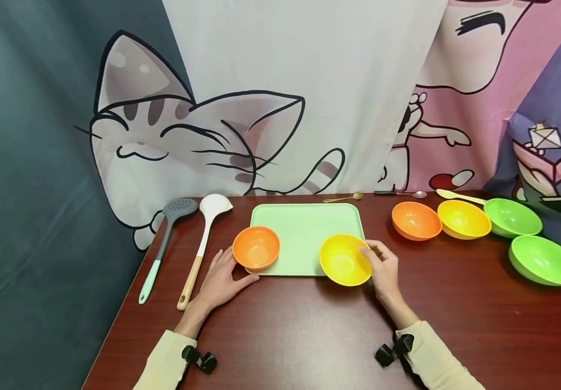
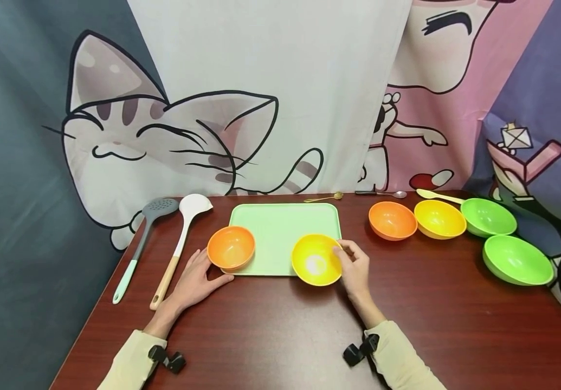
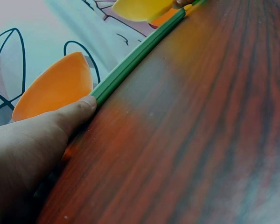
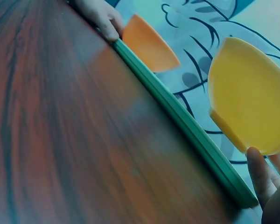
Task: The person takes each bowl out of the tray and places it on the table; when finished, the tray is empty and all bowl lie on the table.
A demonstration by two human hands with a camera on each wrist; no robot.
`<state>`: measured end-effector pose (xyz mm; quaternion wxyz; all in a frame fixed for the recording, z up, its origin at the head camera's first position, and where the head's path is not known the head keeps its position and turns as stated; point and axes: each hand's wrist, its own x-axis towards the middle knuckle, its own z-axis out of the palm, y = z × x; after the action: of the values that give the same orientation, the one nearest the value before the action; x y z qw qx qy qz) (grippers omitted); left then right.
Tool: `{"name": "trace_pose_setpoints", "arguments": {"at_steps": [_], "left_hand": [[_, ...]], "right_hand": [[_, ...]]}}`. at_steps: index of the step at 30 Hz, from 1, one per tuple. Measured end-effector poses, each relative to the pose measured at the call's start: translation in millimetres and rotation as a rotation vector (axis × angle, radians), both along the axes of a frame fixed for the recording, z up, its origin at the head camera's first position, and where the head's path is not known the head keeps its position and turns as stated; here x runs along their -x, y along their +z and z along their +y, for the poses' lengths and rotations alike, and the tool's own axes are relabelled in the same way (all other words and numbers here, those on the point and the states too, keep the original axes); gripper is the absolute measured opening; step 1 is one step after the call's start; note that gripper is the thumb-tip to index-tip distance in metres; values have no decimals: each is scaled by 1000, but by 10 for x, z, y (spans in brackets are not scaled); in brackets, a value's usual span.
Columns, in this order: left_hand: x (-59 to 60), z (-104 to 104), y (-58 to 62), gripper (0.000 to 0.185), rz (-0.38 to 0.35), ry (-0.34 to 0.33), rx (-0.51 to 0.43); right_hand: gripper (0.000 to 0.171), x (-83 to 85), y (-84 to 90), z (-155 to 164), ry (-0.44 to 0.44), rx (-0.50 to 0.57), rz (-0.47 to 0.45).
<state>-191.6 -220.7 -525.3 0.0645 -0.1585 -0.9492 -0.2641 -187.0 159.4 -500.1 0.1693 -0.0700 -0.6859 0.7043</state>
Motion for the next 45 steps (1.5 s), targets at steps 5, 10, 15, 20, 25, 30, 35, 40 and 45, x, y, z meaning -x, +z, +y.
{"name": "trace_pose_setpoints", "arguments": {"at_steps": [5,10,15,20,25,30,35,40,45], "left_hand": [[0,-6,4,92,6,-2,5],[-7,-5,-1,92,0,-4,4],[-5,-3,0,91,0,-6,3],[-2,-17,4,92,0,-3,12],[12,-21,8,91,5,-12,17],[17,-16,8,92,3,-15,17],[12,-7,15,90,4,-19,11],[-1,6,13,90,15,-19,12],[-19,2,11,91,10,-6,5]], "right_hand": [[19,-5,-6,129,-16,45,-49],[16,-26,-19,246,-44,52,-92],[11,-74,-12,366,-62,80,-119],[8,-123,4,490,-68,111,-142],[8,-167,27,616,-80,142,-141],[9,-211,33,747,-116,150,-156],[9,-267,22,898,-156,140,-185],[10,-351,27,1091,-191,127,-195],[9,-411,43,1294,-245,123,-239]]}}
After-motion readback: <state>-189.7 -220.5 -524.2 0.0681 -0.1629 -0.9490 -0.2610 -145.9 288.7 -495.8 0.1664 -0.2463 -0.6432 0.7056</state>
